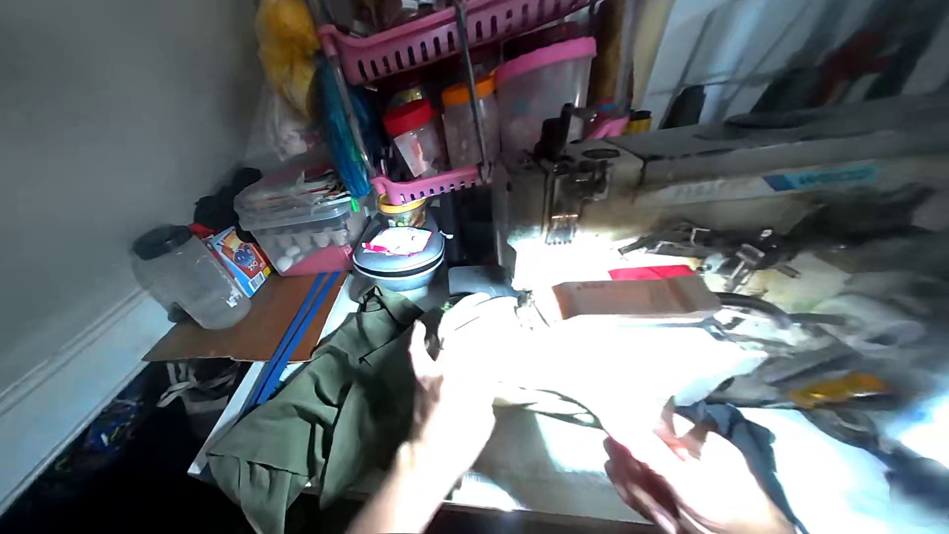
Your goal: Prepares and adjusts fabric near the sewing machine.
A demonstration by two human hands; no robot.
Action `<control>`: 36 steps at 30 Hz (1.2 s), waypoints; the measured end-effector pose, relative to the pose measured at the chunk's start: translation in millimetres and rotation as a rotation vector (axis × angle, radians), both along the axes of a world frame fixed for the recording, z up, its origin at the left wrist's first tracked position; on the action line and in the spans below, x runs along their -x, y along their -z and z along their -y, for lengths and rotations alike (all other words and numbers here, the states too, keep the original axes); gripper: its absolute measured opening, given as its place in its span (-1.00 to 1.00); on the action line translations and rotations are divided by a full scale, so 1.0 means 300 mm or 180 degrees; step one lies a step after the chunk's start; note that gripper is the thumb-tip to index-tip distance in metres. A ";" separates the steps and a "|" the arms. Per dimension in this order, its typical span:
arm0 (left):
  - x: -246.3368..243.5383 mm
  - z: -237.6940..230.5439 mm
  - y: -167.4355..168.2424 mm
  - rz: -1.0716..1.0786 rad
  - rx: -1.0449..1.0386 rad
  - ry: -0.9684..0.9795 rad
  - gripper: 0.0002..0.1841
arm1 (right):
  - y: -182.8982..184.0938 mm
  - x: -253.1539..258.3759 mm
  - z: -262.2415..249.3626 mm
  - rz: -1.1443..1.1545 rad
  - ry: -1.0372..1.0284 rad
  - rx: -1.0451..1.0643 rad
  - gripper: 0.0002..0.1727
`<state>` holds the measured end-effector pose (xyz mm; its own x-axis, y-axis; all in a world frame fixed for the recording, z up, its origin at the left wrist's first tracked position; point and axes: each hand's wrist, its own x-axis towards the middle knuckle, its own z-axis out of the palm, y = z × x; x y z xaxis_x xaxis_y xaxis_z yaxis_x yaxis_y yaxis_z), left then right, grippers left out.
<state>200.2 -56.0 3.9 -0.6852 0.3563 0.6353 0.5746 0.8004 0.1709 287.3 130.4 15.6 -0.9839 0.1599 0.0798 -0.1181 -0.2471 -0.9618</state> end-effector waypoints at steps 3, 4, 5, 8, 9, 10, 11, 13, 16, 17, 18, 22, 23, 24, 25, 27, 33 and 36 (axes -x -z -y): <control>0.052 0.056 -0.069 -0.0549 0.0095 -0.0295 -0.70 | 0.017 -0.012 -0.017 0.0054 -0.0164 -0.0188 -0.79; 0.046 0.055 -0.078 -0.0499 0.0349 -0.0282 -0.68 | 0.034 -0.011 -0.015 0.0067 -0.0264 -0.0219 -0.81; 0.031 0.052 -0.073 -0.0223 0.0671 -0.0177 -0.62 | 0.054 -0.007 -0.010 0.0129 -0.0290 -0.0259 -0.83; -0.004 0.031 -0.003 0.0440 0.0858 0.0448 -0.38 | 0.086 0.003 0.009 0.0318 -0.0435 -0.0231 -0.89; -0.016 0.018 0.017 0.0354 0.0723 0.0520 -0.34 | 0.083 0.001 0.019 0.0289 -0.0426 -0.0090 -0.92; -0.025 0.008 0.031 0.0283 0.0597 0.0529 -0.36 | 0.068 -0.005 0.027 0.0217 -0.0368 0.0048 -0.93; -0.026 0.005 0.041 0.0199 0.0452 0.0483 -0.47 | 0.045 -0.011 0.031 0.0127 -0.0234 0.0133 -0.91; 0.004 0.021 0.038 -0.0017 0.0070 0.0291 -0.66 | -0.013 -0.017 0.027 -0.0017 0.0151 0.0027 -0.82; 0.042 0.069 0.004 -0.0503 -0.0104 0.0251 -0.71 | -0.033 -0.028 0.012 -0.0102 0.0245 -0.0474 -0.80; 0.026 0.080 -0.007 -0.0361 0.0044 0.0396 -0.68 | -0.010 -0.032 0.004 -0.0075 0.0195 -0.0594 -0.83; -0.001 0.090 -0.013 -0.0043 0.0283 0.0555 -0.58 | 0.018 -0.038 -0.009 -0.0038 0.0119 -0.0764 -0.90; -0.060 0.140 -0.056 0.0952 0.1359 0.0773 -0.26 | 0.080 -0.063 -0.022 0.0098 -0.0273 -0.1517 -0.75; -0.060 0.146 -0.084 0.0968 0.1328 0.0579 -0.19 | 0.081 -0.065 -0.020 0.0071 -0.0277 -0.1589 -0.73; -0.050 0.158 -0.112 0.0952 0.1272 0.0401 -0.17 | 0.073 -0.064 -0.023 0.0041 -0.0245 -0.1678 -0.73; -0.032 0.178 -0.131 0.0860 0.1182 0.0291 -0.23 | 0.061 -0.059 -0.033 -0.0010 -0.0236 -0.1770 -0.74; -0.004 0.225 -0.171 0.0505 0.0976 0.0360 -0.39 | 0.035 -0.049 -0.057 -0.0090 -0.0291 -0.1962 -0.74; -0.160 0.208 -0.168 0.1279 0.1291 0.1718 -0.68 | 0.162 -0.031 -0.108 -0.0750 -0.0827 -0.2699 -0.77; -0.197 0.186 -0.054 0.1838 0.0988 0.1897 -0.63 | 0.203 -0.017 -0.119 -0.0585 -0.0818 -0.2592 -0.72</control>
<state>259.3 -111.9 20.1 -0.5145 0.8552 0.0630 0.8020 0.4540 0.3881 292.3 166.3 -45.2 -0.9420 -0.2409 0.2337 -0.3237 0.4684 -0.8221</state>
